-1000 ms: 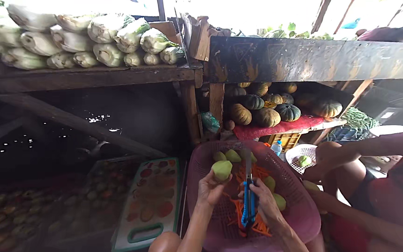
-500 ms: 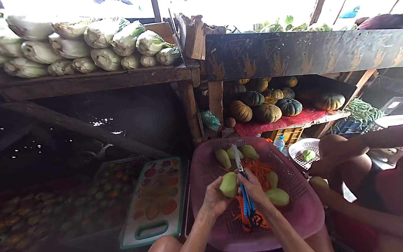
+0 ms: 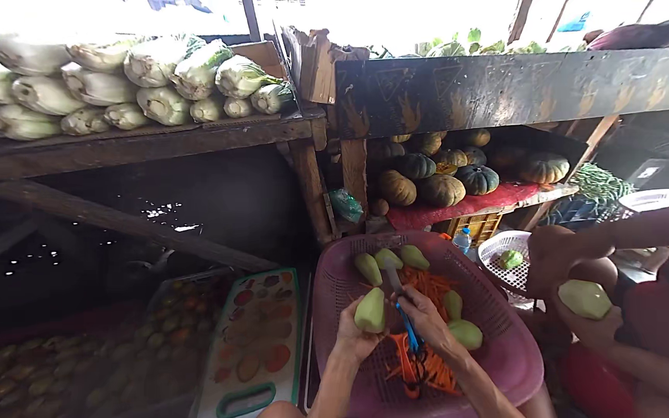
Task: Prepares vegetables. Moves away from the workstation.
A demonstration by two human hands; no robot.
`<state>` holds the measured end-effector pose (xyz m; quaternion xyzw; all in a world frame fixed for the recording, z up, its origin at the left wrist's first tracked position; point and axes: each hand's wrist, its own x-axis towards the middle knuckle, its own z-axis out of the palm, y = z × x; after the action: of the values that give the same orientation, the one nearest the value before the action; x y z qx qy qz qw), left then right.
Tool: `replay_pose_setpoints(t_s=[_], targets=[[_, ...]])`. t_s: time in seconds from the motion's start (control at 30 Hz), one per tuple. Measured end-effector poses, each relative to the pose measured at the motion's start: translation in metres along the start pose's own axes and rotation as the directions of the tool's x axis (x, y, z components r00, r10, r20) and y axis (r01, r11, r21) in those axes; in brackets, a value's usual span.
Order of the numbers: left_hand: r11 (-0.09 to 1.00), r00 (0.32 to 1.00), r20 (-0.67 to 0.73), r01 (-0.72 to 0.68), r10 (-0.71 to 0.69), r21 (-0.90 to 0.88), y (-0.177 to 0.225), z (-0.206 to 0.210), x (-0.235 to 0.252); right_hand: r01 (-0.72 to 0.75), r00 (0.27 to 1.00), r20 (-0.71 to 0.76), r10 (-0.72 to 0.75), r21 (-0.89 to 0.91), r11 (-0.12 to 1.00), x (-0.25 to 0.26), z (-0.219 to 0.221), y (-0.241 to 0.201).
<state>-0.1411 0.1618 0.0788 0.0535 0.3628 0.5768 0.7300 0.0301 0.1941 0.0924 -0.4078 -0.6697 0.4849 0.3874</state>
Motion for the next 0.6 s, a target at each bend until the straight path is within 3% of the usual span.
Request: replay_pose_setpoints(t_s=[0.17,0.3,0.43,0.5,0.6], targets=[[0.978,0.999,-0.022,0.042,-0.048,-0.203,0.004,0.005,0.007,-0.183,0.983,0.042,0.179,0.141,0.973,0.000,0.004,0.005],[0.998,0.992,0.128,-0.007,0.014,-0.057,0.000,0.004,0.005,-0.145,0.987,0.064,0.146,-0.024,0.989,0.000,0.015,0.011],[0.986,0.980,0.153,-0.139,0.124,0.092,0.001,-0.004,0.003,-0.180,0.980,0.100,0.174,0.053,0.982,-0.004,0.021,0.007],[0.996,0.988,0.128,-0.090,0.087,0.018,0.005,-0.009,0.005,-0.199,0.971,0.159,0.177,0.138,0.970,-0.008,0.020,0.003],[0.989,1.000,0.027,-0.006,0.010,-0.150,0.015,-0.011,0.007,-0.167,0.977,0.140,0.158,0.052,0.985,-0.017,0.023,-0.004]])
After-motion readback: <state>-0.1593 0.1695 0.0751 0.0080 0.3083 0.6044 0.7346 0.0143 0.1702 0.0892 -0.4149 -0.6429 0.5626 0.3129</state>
